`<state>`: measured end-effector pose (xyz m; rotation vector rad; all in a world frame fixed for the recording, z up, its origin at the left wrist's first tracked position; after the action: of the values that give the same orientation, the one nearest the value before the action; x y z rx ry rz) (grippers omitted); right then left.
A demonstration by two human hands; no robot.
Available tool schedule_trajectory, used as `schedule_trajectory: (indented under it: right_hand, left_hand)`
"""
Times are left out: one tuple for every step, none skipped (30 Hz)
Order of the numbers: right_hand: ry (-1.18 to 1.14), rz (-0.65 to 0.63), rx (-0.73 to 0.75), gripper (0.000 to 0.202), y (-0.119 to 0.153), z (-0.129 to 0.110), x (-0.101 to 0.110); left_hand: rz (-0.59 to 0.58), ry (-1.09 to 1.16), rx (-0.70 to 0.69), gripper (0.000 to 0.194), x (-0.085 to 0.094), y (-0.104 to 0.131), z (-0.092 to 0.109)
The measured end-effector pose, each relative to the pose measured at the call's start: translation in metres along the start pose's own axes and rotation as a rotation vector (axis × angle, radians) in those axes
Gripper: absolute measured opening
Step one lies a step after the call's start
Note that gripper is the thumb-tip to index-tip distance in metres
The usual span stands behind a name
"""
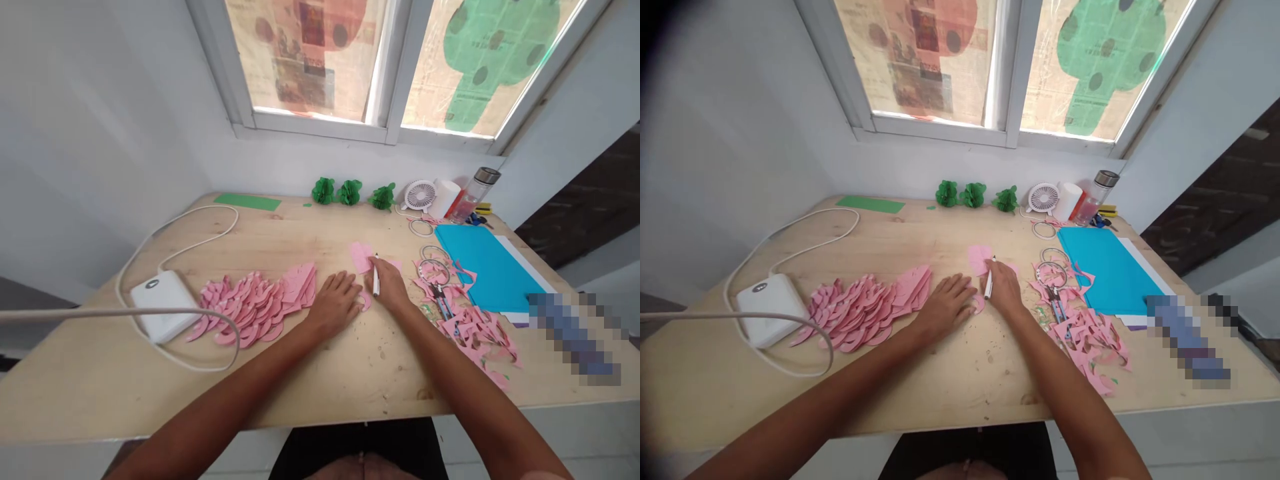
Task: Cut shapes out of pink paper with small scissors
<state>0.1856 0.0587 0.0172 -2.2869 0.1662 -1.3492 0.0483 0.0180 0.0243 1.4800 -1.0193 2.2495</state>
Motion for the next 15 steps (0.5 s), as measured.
schedule_trajectory:
  right_hand:
    - [-0.029,0.010,-0.016,0.040,-0.006,0.002,0.001]
    - [-0.067,0.031,-0.044,0.040,-0.010,0.004,0.005]
    - [-0.099,0.066,-0.080,0.040,-0.011,0.007,0.010]
    - [-0.117,0.097,-0.108,0.039,-0.007,0.010,0.017]
    - [-0.116,0.125,-0.126,0.040,-0.001,0.012,0.024]
    - [-0.096,0.139,-0.137,0.040,0.009,0.013,0.030]
    - [-0.063,0.130,-0.136,0.040,0.020,0.014,0.035]
    - [-0.043,0.106,-0.118,0.041,0.031,0.012,0.038]
    - [-0.022,0.071,-0.088,0.042,0.042,0.011,0.039]
    - [0.008,0.043,-0.065,0.042,0.050,0.009,0.039]
    - [0.033,0.022,-0.052,0.043,0.056,0.008,0.038]
    - [0.053,0.009,-0.039,0.044,0.058,0.008,0.036]
    - [0.067,0.010,-0.035,0.044,0.057,0.008,0.034]
    - [0.071,0.005,-0.034,0.045,0.053,0.009,0.032]
    - [0.072,0.006,-0.034,0.045,0.047,0.010,0.029]
  left_hand:
    - [0.017,0.001,0.023,0.027,0.002,-0.001,-0.001]
    - [0.029,0.003,0.041,0.026,0.005,0.000,-0.001]
    - [0.038,0.007,0.052,0.026,0.007,0.002,0.001]
    - [0.037,0.010,0.053,0.027,0.010,0.006,0.004]
    - [0.027,0.011,0.048,0.029,0.011,0.010,0.007]
    - [0.017,0.010,0.043,0.033,0.013,0.015,0.011]
    - [0.004,0.011,0.026,0.037,0.013,0.020,0.015]
    - [-0.013,0.011,0.009,0.039,0.012,0.023,0.019]
    - [-0.021,0.006,0.003,0.040,0.010,0.026,0.021]
    - [-0.023,0.000,0.001,0.039,0.008,0.026,0.022]
    - [-0.024,-0.005,-0.003,0.039,0.005,0.025,0.022]
    - [-0.022,-0.010,-0.007,0.039,0.002,0.022,0.020]
    - [-0.020,-0.012,-0.014,0.038,-0.002,0.019,0.018]
    - [-0.018,-0.010,-0.021,0.037,-0.005,0.014,0.016]
    - [-0.011,-0.003,-0.023,0.036,-0.008,0.009,0.013]
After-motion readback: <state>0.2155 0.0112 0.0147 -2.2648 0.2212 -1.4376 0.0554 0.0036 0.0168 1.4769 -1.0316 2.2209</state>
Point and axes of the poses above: each hand's wrist, its own y-axis away from the middle knuckle, its own x-axis out of the back of the hand, z = x × y, the point moved 5 cm from there along -y, towards the middle knuckle, and after that the axes turned 6 degrees about z, right-handed, at the moved point
